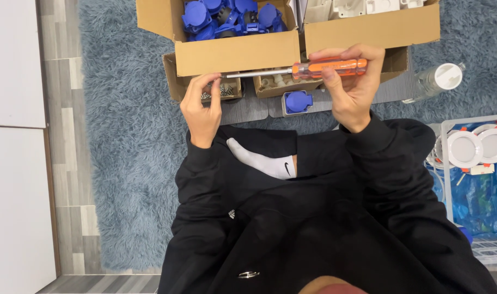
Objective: Assembling small blue hardware components using a screwdriver
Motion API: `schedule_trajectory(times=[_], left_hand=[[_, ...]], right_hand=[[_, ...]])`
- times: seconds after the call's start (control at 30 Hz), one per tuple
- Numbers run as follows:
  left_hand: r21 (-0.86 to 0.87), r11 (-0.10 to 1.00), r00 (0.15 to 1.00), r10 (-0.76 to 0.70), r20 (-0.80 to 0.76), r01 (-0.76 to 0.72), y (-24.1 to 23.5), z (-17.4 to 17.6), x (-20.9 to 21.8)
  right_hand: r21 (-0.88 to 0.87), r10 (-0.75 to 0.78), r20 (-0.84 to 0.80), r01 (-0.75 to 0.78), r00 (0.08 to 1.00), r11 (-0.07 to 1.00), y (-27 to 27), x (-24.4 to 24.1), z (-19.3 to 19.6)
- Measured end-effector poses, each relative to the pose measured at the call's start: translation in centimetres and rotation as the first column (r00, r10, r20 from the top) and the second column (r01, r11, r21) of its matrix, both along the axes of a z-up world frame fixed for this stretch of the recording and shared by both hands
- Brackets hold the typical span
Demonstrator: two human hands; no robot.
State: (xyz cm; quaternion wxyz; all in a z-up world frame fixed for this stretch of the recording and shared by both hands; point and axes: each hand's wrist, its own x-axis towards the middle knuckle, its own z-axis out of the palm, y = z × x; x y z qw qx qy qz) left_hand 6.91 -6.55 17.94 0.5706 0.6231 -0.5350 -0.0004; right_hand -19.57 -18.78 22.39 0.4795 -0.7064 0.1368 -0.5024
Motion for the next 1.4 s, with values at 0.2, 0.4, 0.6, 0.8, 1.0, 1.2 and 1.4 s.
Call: schedule_trajectory(times=[0.2,0.4,0.6,0.8,1.0,1.2,1.4], left_hand=[[0.011,1.0,0.999,-0.026,-0.037,0.026,0.8,0.6,-0.7],[0.025,0.996,0.993,-0.078,-0.083,0.08,1.3,0.8,-1.4],[0.005,0.956,0.885,-0.27,-0.378,0.294,2.2,-0.9,-1.4],[0.026,0.941,0.863,-0.299,-0.408,0.338,2.9,-1.8,-2.2],[0.06,0.935,0.883,-0.307,-0.354,0.349,3.0,-1.6,-4.3],[0.075,0.908,0.879,-0.374,-0.297,0.411,2.1,-1.0,-7.3],[0.149,0.891,0.903,-0.42,-0.093,0.43,0.4,-3.8,-9.3]], right_hand=[[-0.012,-0.013,-0.01,0.013,1.0,1.0,0.4,-1.1,0.2],[-0.001,-0.011,-0.012,0.011,1.0,1.0,0.6,-2.1,0.3],[-0.033,0.025,-0.031,-0.026,0.999,0.999,-0.1,-3.7,0.2],[-0.041,0.075,-0.107,-0.079,0.991,0.996,-1.1,-5.2,0.5],[0.049,0.163,-0.154,-0.157,0.975,0.986,-2.2,-7.1,1.0],[0.004,0.109,-0.154,-0.11,0.982,0.994,-1.7,-8.3,3.4],[-0.086,0.057,-0.134,-0.069,0.989,0.994,-2.1,-11.3,2.3]])
